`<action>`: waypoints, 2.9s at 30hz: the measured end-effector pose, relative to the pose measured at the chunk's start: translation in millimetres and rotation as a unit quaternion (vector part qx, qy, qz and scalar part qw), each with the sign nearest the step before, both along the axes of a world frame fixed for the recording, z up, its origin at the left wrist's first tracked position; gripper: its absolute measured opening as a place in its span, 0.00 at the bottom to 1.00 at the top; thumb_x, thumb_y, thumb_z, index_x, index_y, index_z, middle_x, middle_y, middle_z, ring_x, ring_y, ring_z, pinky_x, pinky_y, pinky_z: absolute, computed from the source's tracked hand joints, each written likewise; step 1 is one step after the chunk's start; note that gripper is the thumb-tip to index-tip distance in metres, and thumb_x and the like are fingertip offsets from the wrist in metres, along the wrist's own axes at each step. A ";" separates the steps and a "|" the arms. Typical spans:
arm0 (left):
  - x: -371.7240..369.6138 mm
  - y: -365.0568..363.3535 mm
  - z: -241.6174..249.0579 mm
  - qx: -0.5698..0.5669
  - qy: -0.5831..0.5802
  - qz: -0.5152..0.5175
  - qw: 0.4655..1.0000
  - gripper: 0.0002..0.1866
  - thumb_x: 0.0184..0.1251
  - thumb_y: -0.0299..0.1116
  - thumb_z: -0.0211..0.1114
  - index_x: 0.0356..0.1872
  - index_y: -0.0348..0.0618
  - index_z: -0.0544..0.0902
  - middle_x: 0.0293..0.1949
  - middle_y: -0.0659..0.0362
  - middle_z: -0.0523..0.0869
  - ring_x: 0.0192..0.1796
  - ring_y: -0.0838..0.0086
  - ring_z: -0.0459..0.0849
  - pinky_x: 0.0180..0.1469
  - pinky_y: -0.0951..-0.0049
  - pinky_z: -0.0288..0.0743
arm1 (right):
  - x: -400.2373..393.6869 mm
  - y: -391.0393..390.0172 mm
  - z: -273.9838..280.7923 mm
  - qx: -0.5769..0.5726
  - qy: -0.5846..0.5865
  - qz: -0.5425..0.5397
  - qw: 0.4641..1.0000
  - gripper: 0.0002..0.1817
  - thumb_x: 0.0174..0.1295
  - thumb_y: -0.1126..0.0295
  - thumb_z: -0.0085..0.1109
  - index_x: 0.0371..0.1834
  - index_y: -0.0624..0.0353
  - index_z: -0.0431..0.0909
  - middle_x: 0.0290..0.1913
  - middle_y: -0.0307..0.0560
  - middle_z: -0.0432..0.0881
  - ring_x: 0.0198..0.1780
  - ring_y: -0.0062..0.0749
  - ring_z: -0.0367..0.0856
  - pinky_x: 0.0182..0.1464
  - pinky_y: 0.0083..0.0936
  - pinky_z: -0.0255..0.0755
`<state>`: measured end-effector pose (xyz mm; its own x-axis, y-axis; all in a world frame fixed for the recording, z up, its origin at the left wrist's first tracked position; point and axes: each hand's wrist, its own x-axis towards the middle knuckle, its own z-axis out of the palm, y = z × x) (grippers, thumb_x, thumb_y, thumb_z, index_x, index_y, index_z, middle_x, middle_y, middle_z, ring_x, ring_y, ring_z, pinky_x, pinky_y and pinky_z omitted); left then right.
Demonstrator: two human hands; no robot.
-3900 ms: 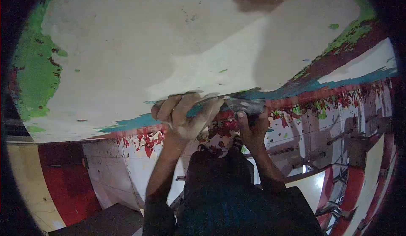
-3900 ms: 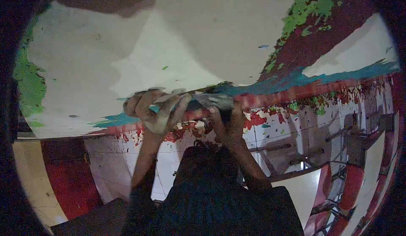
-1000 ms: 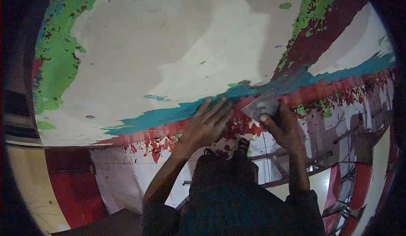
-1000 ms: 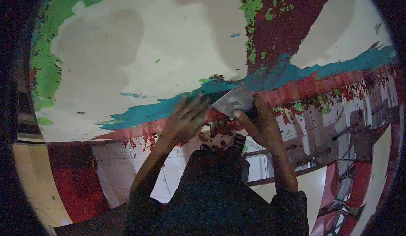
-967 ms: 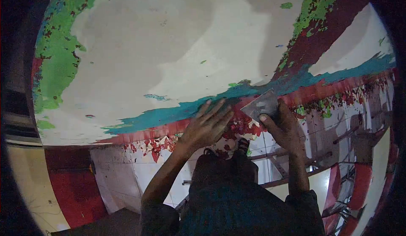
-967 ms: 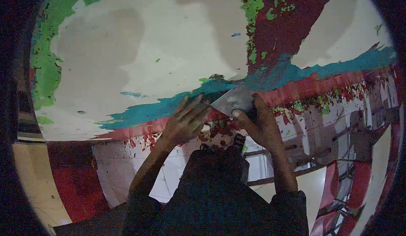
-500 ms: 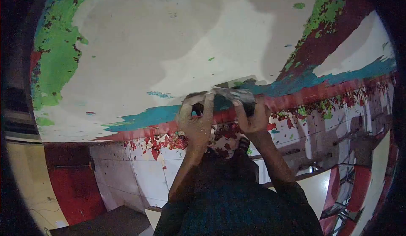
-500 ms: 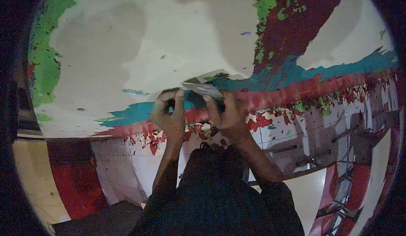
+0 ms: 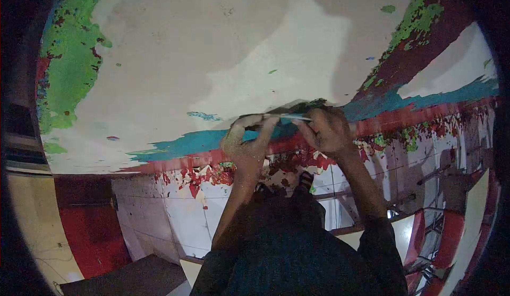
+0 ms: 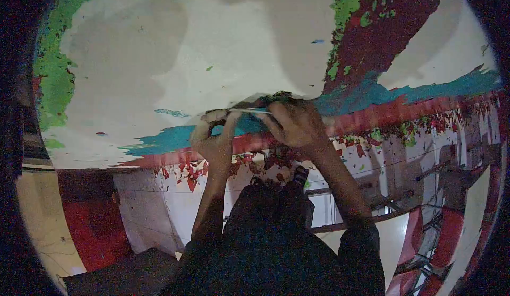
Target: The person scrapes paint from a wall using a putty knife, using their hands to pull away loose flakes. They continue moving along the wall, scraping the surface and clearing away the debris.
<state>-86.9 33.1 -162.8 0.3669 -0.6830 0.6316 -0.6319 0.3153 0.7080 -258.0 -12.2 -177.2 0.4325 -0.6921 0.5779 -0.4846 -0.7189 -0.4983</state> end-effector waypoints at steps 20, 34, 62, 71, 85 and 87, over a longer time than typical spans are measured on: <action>4.0 -3.3 26.3 0.008 -0.503 -0.032 0.864 0.19 0.56 0.40 0.61 0.49 0.47 0.77 0.60 0.47 0.66 0.63 0.51 0.60 0.61 0.50 0.56 | -5.7 24.2 -16.5 0.197 -0.373 -0.083 0.903 0.18 0.56 0.71 0.58 0.45 0.69 0.66 0.38 0.52 0.77 0.40 0.33 0.77 0.44 0.30 0.71; -24.2 -8.8 94.1 0.062 0.061 -0.104 0.991 0.05 0.53 0.25 0.66 0.28 0.33 0.82 0.20 0.59 0.82 0.23 0.86 0.74 0.25 0.84 0.67 | 30.8 28.1 56.0 0.198 -0.416 -0.100 0.882 0.16 0.59 0.68 0.56 0.41 0.67 0.63 0.37 0.52 0.76 0.39 0.30 0.75 0.42 0.27 0.69; -13.6 -20.6 71.1 -0.092 -0.041 -0.105 0.989 0.09 0.50 0.29 0.67 0.17 0.41 0.77 0.16 0.60 0.79 0.16 0.79 0.73 0.20 0.80 0.63 | 23.5 5.3 52.6 0.125 -0.301 -0.085 0.941 0.11 0.56 0.66 0.57 0.33 0.65 0.75 0.25 0.55 0.79 0.26 0.37 0.80 0.31 0.27 0.72; 10.7 5.1 53.2 -0.159 0.015 -0.116 0.980 0.14 0.57 0.29 0.62 0.15 0.37 0.72 0.12 0.60 0.73 0.14 0.78 0.70 0.17 0.77 0.63 | 26.9 29.7 31.6 0.269 -0.410 -0.035 0.871 0.17 0.62 0.66 0.52 0.49 0.64 0.64 0.39 0.46 0.74 0.37 0.26 0.73 0.38 0.23 0.69; 33.4 24.8 73.1 -0.137 -0.015 -0.172 0.975 0.18 0.61 0.33 0.58 0.13 0.39 0.67 0.11 0.58 0.72 0.13 0.74 0.69 0.17 0.75 0.64 | 56.4 35.2 56.9 0.286 -0.449 -0.053 0.845 0.16 0.62 0.63 0.51 0.46 0.64 0.66 0.34 0.44 0.75 0.31 0.24 0.73 0.33 0.22 0.69; 34.7 24.9 76.6 -0.151 -0.040 -0.183 0.971 0.18 0.61 0.32 0.58 0.13 0.39 0.67 0.11 0.58 0.72 0.13 0.74 0.69 0.17 0.75 0.65 | 59.0 35.4 48.5 0.272 -0.456 -0.059 0.845 0.17 0.62 0.63 0.52 0.45 0.64 0.66 0.34 0.45 0.75 0.31 0.25 0.73 0.33 0.23 0.69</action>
